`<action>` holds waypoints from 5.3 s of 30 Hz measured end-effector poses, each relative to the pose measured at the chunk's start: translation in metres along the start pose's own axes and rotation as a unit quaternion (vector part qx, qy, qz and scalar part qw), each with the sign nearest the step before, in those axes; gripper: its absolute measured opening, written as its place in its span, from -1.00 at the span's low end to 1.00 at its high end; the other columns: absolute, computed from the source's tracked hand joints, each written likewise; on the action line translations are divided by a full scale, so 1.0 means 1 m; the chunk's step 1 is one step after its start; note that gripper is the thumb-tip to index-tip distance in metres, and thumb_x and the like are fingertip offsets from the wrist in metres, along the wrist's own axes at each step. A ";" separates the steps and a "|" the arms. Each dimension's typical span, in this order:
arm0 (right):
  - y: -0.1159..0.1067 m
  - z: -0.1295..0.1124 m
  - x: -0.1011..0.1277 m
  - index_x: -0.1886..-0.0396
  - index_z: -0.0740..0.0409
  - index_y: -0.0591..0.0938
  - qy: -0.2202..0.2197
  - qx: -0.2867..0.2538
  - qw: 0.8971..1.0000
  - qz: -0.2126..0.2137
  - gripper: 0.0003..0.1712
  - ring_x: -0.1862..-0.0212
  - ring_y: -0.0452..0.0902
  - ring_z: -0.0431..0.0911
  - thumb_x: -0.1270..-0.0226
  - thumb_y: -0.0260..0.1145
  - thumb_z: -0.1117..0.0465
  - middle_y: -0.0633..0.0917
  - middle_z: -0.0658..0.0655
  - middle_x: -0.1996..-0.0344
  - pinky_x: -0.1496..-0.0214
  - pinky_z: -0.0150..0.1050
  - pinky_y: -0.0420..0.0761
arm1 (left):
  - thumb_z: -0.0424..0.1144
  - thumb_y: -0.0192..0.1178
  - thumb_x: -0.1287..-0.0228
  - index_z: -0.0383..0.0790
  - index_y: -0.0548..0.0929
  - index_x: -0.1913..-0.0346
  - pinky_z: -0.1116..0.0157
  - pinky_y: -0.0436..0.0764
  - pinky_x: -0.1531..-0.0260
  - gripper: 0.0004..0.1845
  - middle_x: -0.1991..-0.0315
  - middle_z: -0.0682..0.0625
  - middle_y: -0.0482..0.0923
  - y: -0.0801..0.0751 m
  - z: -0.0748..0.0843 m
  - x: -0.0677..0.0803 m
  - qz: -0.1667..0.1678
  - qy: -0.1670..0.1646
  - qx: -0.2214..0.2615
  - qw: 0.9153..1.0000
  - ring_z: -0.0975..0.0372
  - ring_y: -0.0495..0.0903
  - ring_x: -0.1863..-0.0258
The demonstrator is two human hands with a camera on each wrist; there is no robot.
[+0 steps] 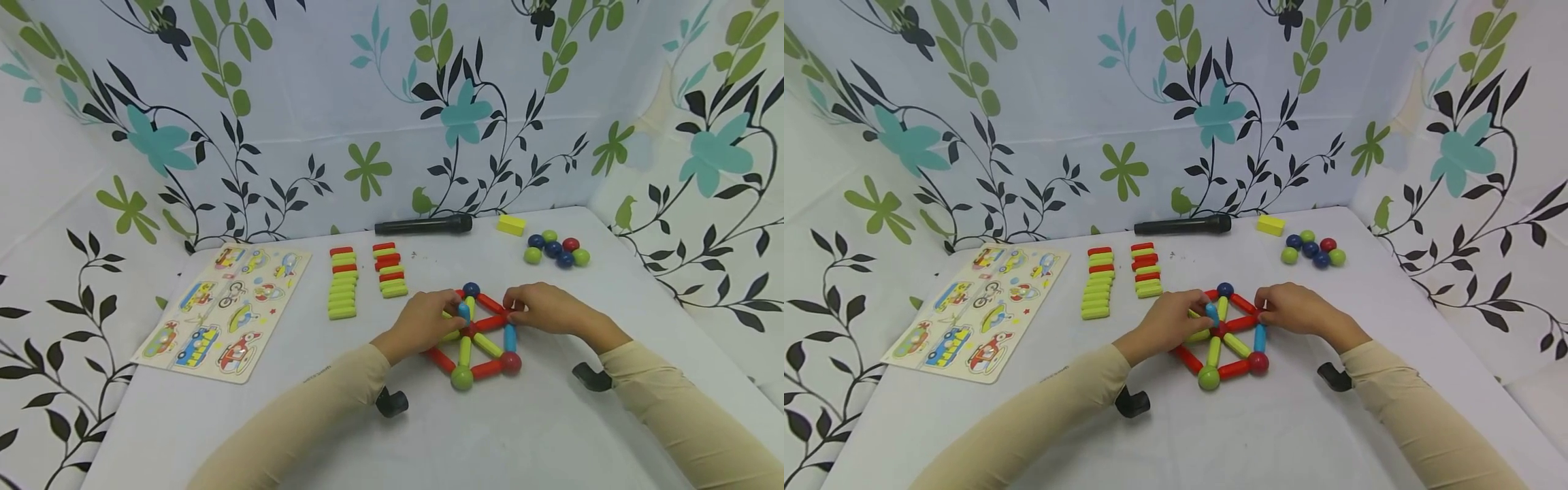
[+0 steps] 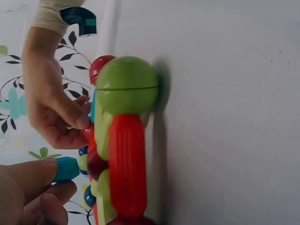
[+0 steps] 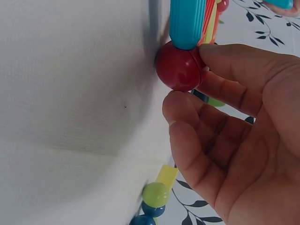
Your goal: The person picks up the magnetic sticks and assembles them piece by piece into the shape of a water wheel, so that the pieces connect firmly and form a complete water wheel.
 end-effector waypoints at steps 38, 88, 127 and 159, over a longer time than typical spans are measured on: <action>-0.003 -0.002 -0.001 0.01 0.10 0.69 -0.019 -0.012 1.000 -0.004 -0.75 0.20 0.57 -0.13 -0.39 0.39 0.13 0.70 -0.02 0.24 0.09 -0.14 0.66 | -0.08 0.39 -0.32 -0.06 0.71 -0.12 0.22 0.66 0.07 -0.65 0.04 0.03 0.68 -0.036 -0.041 0.069 0.053 -0.005 -0.142 0.988 0.19 0.60 0.04; -0.047 -0.063 -0.009 -0.23 0.02 0.64 -0.122 -0.075 0.988 0.059 -0.55 0.09 0.53 -0.12 -0.37 0.41 0.14 0.69 -0.07 0.03 0.16 -0.28 0.64 | -0.15 0.37 -0.36 -0.02 0.73 -0.06 0.38 0.62 0.09 -0.74 0.16 0.14 0.67 -0.007 -0.037 0.065 0.030 0.060 -0.159 0.985 0.31 0.55 0.16; -0.033 -0.078 -0.007 -0.29 -0.13 0.61 -0.125 -0.040 0.991 -0.001 -0.51 0.13 0.57 -0.18 -0.39 0.40 0.02 0.67 -0.10 -0.04 0.24 -0.30 0.66 | -0.07 0.37 -0.34 0.02 0.69 -0.02 0.43 0.56 0.26 -0.75 0.29 0.20 0.60 -0.006 -0.042 0.067 0.037 0.048 -0.148 0.987 0.34 0.48 0.25; -0.001 -0.111 -0.116 -0.21 -0.01 0.67 -0.164 0.155 0.974 -0.021 -0.60 -0.19 0.62 0.03 -0.41 0.40 0.10 0.68 0.09 -0.14 -0.22 0.05 0.60 | -0.16 0.41 -0.27 0.01 0.67 0.12 0.40 0.52 0.35 -0.82 0.38 0.19 0.54 -0.043 -0.067 0.113 -0.030 0.051 -0.177 0.982 0.33 0.44 0.34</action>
Point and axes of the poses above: each hand's wrist, its own x-axis away from the middle knuckle, its own y-axis out of the palm, z = x × y, the point moved 7 cm from there along -x, towards the middle knuckle
